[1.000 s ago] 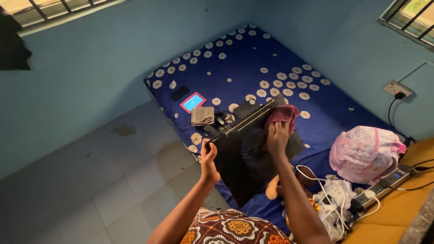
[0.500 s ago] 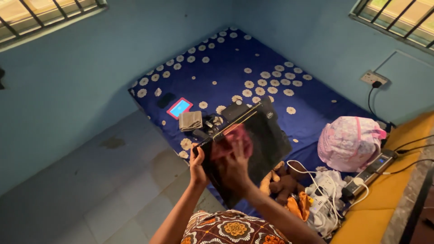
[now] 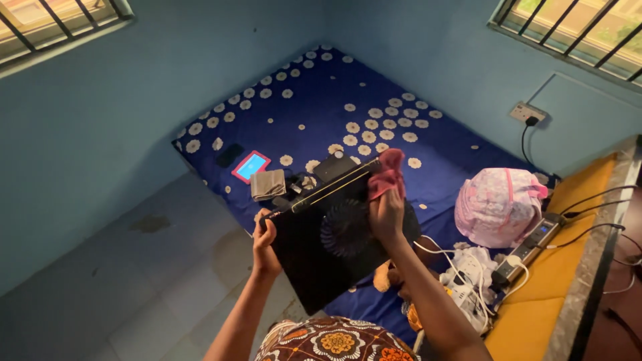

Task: Wiping down a laptop cooling pad with a pink cloth in a bedroom.

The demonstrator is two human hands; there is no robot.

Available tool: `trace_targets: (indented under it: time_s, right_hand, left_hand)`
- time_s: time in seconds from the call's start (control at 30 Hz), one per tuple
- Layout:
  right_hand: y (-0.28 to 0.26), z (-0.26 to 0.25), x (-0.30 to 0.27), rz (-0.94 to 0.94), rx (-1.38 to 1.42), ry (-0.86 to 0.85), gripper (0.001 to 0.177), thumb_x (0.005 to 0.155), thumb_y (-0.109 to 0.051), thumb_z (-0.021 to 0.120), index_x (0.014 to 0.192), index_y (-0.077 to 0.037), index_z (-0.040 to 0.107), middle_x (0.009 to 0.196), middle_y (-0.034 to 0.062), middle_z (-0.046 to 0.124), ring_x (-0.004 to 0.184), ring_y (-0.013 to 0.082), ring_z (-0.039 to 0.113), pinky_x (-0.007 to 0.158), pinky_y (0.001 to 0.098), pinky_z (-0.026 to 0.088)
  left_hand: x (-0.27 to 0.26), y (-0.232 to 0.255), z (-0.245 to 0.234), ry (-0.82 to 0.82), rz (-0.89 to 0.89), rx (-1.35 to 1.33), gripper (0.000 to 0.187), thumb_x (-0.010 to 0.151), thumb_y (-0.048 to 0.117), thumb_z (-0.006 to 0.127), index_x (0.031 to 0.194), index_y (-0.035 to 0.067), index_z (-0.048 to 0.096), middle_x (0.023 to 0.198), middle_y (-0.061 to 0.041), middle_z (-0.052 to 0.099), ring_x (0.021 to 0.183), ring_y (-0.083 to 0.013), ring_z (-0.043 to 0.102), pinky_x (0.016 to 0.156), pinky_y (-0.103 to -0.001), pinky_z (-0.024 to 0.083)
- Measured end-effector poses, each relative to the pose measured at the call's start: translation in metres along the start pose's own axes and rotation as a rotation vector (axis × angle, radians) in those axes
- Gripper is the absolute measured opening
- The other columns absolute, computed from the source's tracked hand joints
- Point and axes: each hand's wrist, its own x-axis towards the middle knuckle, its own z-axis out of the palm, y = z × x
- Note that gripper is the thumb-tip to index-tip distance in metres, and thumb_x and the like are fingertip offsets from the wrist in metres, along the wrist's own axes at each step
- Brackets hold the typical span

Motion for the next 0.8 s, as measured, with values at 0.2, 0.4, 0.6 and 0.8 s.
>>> trace_targets:
  time_s: [0.2, 0.4, 0.6, 0.8]
  right_hand:
    - [0.04, 0.008, 0.0, -0.013, -0.113, -0.009, 0.033, 0.093, -0.003, 0.056, 0.124, 0.002, 0.063, 0.138, 0.0316, 0.055, 0.122, 0.047, 0.058, 0.107, 0.0514, 0.046]
    - [-0.003, 0.014, -0.033, 0.123, -0.055, -0.056, 0.024, 0.094, -0.003, 0.055, 0.114, 0.003, 0.065, 0.126, 0.0308, 0.06, 0.116, 0.0505, 0.058, 0.1, 0.0519, 0.048]
    - [0.003, 0.037, -0.124, 0.254, -0.188, -0.028, 0.023, 0.089, -0.008, 0.057, 0.107, 0.006, 0.062, 0.132, 0.0371, 0.053, 0.118, 0.054, 0.053, 0.102, 0.0526, 0.045]
    - [0.049, 0.026, -0.057, 0.088, -0.02, 0.013, 0.031, 0.097, -0.012, 0.049, 0.121, 0.005, 0.062, 0.136, 0.0319, 0.055, 0.126, 0.0521, 0.051, 0.111, 0.0553, 0.04]
  left_hand:
    - [-0.001, 0.014, -0.004, -0.098, 0.008, 0.097, 0.007, 0.094, 0.016, 0.057, 0.096, 0.012, 0.051, 0.086, 0.008, 0.047, 0.077, -0.0026, 0.044, 0.072, -0.02, 0.038]
    - [-0.008, 0.027, 0.005, -0.158, 0.025, 0.006, 0.009, 0.097, 0.013, 0.058, 0.096, 0.011, 0.05, 0.084, 0.005, 0.046, 0.074, -0.005, 0.043, 0.068, -0.022, 0.037]
    - [-0.013, 0.023, -0.007, -0.162, 0.044, -0.018, 0.011, 0.094, 0.013, 0.061, 0.097, 0.011, 0.051, 0.089, 0.005, 0.049, 0.079, -0.0055, 0.046, 0.074, -0.022, 0.039]
    - [-0.005, 0.037, -0.011, -0.228, 0.046, 0.055, 0.012, 0.093, 0.014, 0.062, 0.097, 0.01, 0.052, 0.091, 0.003, 0.053, 0.082, -0.007, 0.048, 0.075, -0.022, 0.039]
